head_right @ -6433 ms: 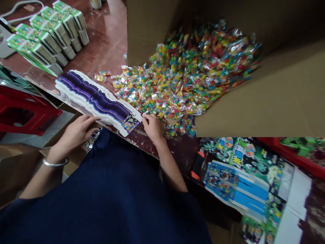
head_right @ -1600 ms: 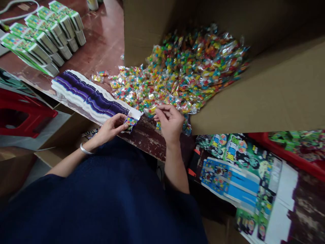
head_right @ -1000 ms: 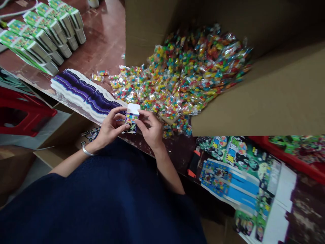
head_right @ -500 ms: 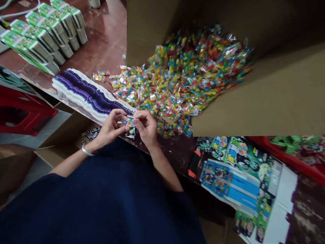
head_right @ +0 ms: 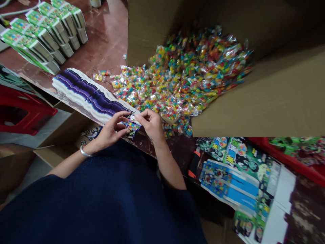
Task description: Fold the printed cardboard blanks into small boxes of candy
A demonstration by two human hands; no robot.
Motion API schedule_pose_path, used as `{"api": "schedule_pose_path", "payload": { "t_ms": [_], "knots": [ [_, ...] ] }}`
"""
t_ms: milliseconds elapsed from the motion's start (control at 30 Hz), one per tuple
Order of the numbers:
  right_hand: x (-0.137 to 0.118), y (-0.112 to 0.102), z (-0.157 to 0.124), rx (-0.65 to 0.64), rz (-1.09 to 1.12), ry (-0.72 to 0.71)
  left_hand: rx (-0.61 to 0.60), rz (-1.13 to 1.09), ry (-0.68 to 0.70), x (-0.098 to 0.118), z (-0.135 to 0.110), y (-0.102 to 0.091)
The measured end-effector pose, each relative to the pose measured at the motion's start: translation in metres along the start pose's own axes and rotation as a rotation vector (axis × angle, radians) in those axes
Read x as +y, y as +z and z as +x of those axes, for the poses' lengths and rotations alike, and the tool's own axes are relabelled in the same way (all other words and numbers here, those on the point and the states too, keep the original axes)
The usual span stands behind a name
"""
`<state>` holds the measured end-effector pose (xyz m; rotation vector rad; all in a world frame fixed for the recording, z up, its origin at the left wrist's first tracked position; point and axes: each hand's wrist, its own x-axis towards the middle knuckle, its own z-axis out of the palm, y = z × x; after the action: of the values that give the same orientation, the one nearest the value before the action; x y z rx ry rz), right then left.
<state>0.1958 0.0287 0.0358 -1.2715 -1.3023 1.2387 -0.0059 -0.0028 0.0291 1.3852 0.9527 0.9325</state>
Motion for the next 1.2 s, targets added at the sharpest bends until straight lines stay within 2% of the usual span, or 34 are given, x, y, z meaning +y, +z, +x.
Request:
{"api": "schedule_pose_path", "payload": {
  "t_ms": [133,333,567,733,900,1067,1133,1200],
  "knots": [
    [0.002,0.003,-0.003,0.001,-0.012,-0.066,-0.013,0.026,-0.007,0.003,-0.001,-0.003],
    [0.009,0.001,-0.001,0.001,-0.001,-0.009,-0.018,0.028,-0.025,-0.001,0.001,-0.003],
    [0.0,0.001,-0.009,-0.006,-0.132,-0.116,0.029,0.002,-0.057,-0.004,-0.002,-0.002],
    [0.003,-0.001,-0.009,-0.078,-0.07,-0.115,0.038,0.05,-0.015,-0.005,-0.002,-0.003],
    [0.007,-0.001,-0.007,-0.077,-0.042,-0.081,0.03,0.11,0.084,-0.009,-0.001,-0.004],
    [0.013,0.006,-0.015,-0.08,0.003,-0.087,0.079,0.017,0.007,-0.01,0.002,0.001],
    [0.015,0.003,-0.017,-0.135,-0.006,-0.081,0.06,0.043,-0.008,-0.006,-0.001,-0.003],
    [0.017,-0.005,-0.016,-0.22,-0.042,-0.064,0.009,0.149,-0.006,0.001,-0.011,-0.021]
  ]
}}
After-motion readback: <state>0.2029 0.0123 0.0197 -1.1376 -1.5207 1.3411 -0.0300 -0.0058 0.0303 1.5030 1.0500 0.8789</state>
